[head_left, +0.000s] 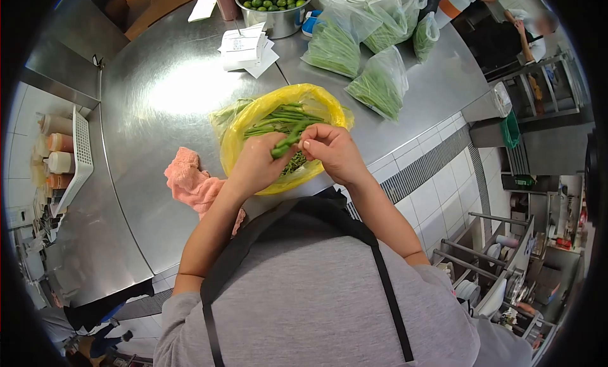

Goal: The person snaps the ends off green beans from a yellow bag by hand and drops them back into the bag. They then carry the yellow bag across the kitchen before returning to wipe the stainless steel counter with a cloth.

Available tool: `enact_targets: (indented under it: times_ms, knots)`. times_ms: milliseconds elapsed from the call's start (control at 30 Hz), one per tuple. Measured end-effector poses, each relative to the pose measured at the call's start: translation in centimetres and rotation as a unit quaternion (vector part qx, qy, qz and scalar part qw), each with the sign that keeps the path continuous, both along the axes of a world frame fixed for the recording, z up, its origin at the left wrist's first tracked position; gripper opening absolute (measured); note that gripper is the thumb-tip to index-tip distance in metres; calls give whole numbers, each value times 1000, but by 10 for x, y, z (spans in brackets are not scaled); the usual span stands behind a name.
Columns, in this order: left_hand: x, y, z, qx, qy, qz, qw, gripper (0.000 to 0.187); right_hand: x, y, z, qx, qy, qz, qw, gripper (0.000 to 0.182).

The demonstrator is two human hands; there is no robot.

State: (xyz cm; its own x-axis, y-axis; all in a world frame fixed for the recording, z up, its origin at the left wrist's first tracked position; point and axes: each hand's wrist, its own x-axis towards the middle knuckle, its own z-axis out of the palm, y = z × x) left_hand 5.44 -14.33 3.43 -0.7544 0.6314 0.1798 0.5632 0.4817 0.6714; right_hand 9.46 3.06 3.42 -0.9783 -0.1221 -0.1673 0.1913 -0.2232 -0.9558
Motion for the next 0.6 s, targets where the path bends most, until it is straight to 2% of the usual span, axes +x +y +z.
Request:
enact_targets:
  times_ms: [33,67,100,133,167,200,233,267,333,433,500,533,567,600]
  knots:
    - [0,1,0,110,-204,55,971,17,0,-1,1,-86,12,10,996,4]
    - [0,1,-1,214,-395,106,887,18,-1,-1,0,-87,12,10,996,4]
    - [-2,-1,-2,214,-395,106,887,18,-3,0,-2,17,38,-17,999,5]
    - [-5,-4,-3,339,-417,123,834,21,-3,1,-3,120,62,-43,990,8]
    - [-6,-6,-3,458,-431,139,765,24,-2,1,-2,119,62,-41,990,8]
    - [-7,-7,-1,458,-430,140,765,24,-1,2,0,205,109,-13,973,10]
    - [-8,-8,5,479,-455,138,738,25,0,2,2,287,156,15,945,14]
    - [-9,-9,7,498,-479,135,710,25,1,-1,3,287,157,16,945,14]
    - [-8,-8,7,505,-483,128,704,25,4,-11,4,293,174,47,939,17]
    - [-6,-6,6,516,-493,112,691,24,2,-14,-1,329,231,26,915,12]
    - [-5,-6,4,570,-510,79,639,26,0,-12,-4,338,262,6,904,12]
    - [-5,-6,3,571,-509,80,639,26,-1,-10,-4,211,182,-65,958,11]
    - [-5,-5,2,593,-509,72,619,27,-2,-7,-4,77,94,-134,984,10]
    - [-4,-6,1,614,-509,64,599,27,-6,0,-5,77,93,-132,984,10]
